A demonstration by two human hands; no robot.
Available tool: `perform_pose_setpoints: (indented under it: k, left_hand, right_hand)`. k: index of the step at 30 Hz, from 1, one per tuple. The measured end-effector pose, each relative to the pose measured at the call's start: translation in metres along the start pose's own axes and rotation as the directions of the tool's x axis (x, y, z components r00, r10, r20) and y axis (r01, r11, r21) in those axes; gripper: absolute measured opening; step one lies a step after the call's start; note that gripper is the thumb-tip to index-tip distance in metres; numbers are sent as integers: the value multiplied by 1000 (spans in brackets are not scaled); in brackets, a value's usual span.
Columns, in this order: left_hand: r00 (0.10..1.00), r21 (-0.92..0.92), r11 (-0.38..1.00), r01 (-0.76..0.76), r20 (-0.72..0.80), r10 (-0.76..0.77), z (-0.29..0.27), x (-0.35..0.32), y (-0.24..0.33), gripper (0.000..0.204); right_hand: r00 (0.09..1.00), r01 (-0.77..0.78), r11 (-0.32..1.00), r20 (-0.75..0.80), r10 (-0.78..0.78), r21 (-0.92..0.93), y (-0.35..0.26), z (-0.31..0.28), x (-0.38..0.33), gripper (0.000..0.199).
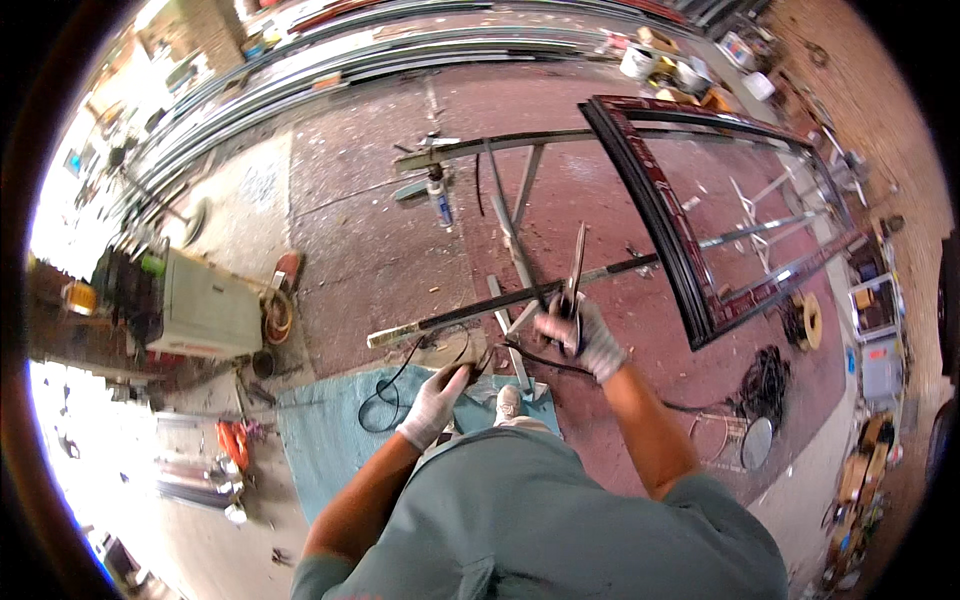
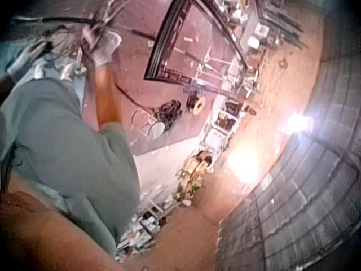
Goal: The person installs a black rubber seal into a red window frame. They press the seal into the frame channel by hand, then use scissors to cut the seal to length and tuck the ends into the frame corners.
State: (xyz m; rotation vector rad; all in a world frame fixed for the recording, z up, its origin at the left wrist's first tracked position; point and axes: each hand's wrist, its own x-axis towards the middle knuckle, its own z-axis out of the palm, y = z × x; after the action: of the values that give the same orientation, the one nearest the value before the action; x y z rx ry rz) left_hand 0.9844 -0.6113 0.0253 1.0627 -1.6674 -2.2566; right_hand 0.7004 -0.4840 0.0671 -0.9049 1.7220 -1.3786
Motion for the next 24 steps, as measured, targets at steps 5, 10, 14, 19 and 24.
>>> perform_pose_setpoints:
  k: [5,10,14,19,24]
  left_hand:
    - [860,-511,785,350,508,-52,50,77,61,40]
    - [988,-548,827,129,139,-62,47,143,98,28]
    - [997,-481,875,50,70,-19,22,180,137,28]
    - [990,-394,917,61,144,-4,14,209,159,29]
    - [991,-380,925,-3,124,54,36,196,167,31]
  right_hand:
    - [945,-295,955,149,292,2,-39,64,-134,27]
    - [874,-384,847,-151,462,369,20,86,-247,19]
    - [696,-528,817,-432,573,232,79,73,-361,36]
    - [512,-577,745,-563,649,335,155,75,-474,38]
    - [372,-751,578,-519,769,319,195,70,-535,35]
